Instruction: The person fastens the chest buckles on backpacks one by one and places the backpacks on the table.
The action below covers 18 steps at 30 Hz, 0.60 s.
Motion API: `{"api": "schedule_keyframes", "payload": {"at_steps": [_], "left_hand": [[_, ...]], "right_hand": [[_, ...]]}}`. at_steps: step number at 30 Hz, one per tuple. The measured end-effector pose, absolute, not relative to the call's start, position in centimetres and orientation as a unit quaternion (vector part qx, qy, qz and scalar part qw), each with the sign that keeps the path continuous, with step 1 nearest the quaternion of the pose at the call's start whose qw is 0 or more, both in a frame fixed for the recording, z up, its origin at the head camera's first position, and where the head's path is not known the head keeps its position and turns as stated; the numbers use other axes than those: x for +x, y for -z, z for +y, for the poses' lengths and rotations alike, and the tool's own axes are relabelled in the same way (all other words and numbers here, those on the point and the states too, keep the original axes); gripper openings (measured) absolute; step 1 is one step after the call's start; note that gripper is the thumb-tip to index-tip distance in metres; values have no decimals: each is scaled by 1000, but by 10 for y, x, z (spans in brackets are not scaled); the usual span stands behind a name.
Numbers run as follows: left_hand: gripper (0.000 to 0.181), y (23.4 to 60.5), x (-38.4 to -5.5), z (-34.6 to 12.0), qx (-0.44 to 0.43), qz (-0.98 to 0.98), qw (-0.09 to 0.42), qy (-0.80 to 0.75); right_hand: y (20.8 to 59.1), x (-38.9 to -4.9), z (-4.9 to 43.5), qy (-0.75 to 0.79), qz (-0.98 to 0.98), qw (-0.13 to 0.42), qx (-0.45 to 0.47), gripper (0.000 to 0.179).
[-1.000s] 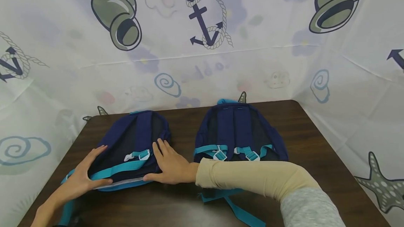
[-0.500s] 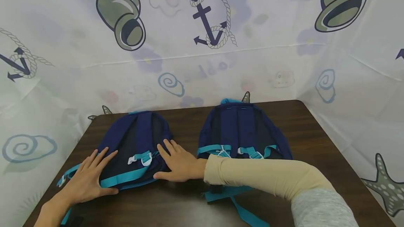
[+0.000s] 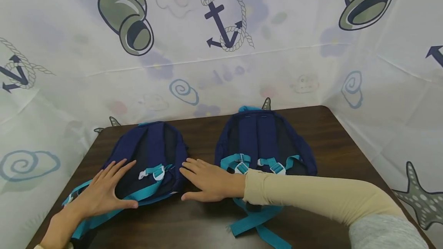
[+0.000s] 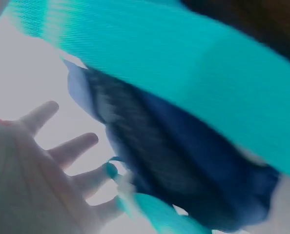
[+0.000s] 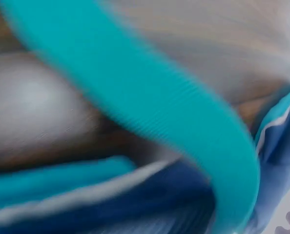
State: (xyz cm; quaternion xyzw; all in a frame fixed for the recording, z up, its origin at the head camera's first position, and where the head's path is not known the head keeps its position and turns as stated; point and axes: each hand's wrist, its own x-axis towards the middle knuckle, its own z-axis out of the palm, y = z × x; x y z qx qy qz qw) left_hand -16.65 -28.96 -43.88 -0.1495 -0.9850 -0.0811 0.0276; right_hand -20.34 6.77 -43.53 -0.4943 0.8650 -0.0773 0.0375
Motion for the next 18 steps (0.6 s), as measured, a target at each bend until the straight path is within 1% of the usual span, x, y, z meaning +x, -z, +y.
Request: {"api": "schedule_keyframes", "payload": {"at_steps": [2, 7, 10, 13, 16, 18], "left_hand": [[113, 431, -172, -280, -159, -982, 33, 94], [93, 415, -192, -243, -215, -968, 40, 127], [85, 408, -204, -214, -259, -955, 41, 139], [80, 401, -212, -181, -291, -944, 39, 150], [75, 399, -221, -148, -322, -933, 43, 154], [71, 399, -227, -128, -346, -924, 48, 153]], "right_hand": [[427, -201, 81, 85, 859, 23, -504, 77], [408, -202, 116, 165, 847, -44, -503, 60], [403, -206, 144, 246, 827, -97, -496, 44], [403, -212, 175, 316, 799, -162, -485, 28], [407, -216, 205, 357, 787, -214, -455, 22], [412, -217, 223, 372, 805, -221, -406, 20]]}}
